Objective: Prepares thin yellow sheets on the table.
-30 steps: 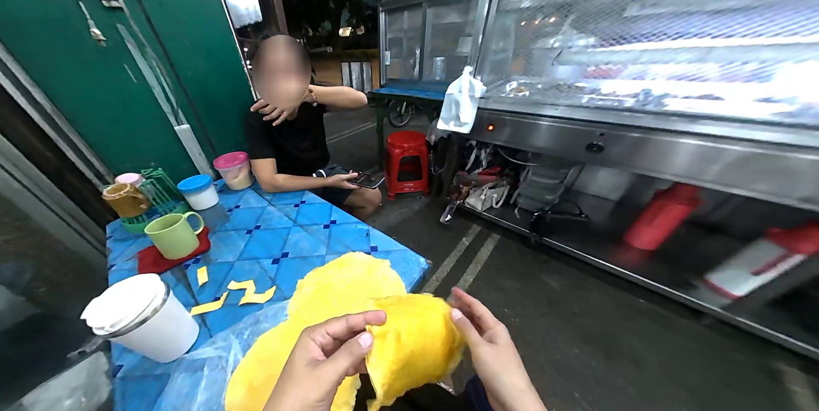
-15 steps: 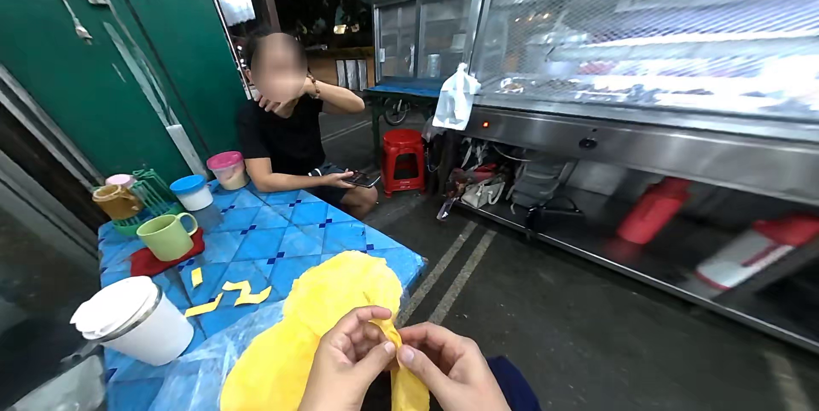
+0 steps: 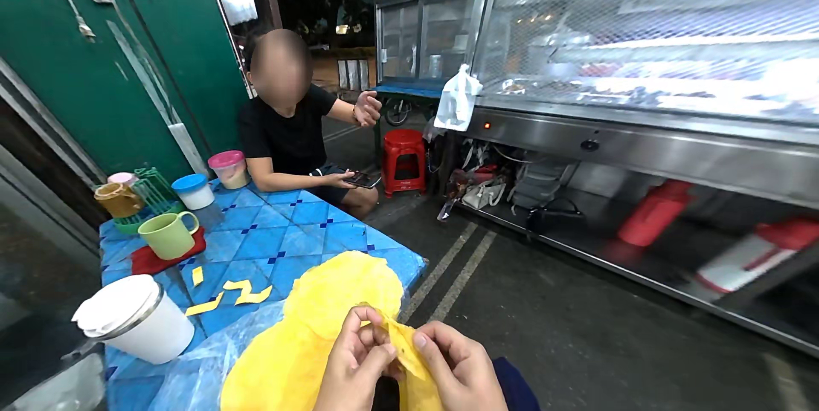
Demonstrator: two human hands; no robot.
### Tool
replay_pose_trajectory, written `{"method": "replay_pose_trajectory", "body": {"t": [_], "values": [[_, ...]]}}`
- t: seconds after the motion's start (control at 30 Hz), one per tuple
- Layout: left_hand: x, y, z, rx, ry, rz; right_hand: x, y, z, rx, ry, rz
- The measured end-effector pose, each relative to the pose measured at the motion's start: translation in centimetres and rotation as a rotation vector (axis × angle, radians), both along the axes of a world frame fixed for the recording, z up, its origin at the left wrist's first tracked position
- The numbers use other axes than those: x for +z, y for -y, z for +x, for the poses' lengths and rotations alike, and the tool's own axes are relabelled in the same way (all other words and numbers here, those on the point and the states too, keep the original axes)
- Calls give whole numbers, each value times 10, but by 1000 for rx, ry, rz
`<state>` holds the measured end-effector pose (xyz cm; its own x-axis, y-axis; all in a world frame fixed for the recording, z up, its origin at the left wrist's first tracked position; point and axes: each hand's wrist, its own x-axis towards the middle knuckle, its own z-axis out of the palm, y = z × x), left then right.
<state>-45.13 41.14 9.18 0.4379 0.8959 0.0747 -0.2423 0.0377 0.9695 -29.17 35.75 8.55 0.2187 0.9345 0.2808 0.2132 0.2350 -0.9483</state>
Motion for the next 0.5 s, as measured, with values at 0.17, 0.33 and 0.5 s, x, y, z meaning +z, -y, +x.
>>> {"method": "replay_pose_trajectory", "body": {"t": [0.17, 0.33, 0.5], "values": [[-5, 2, 6, 59, -104, 21, -3, 2, -6, 19, 83, 31], [-3, 0, 4, 83, -69, 25, -5, -2, 3, -26, -69, 20], [-5, -3, 0, 108, -28, 67, -7, -4, 15, -62, -181, 15]]}}
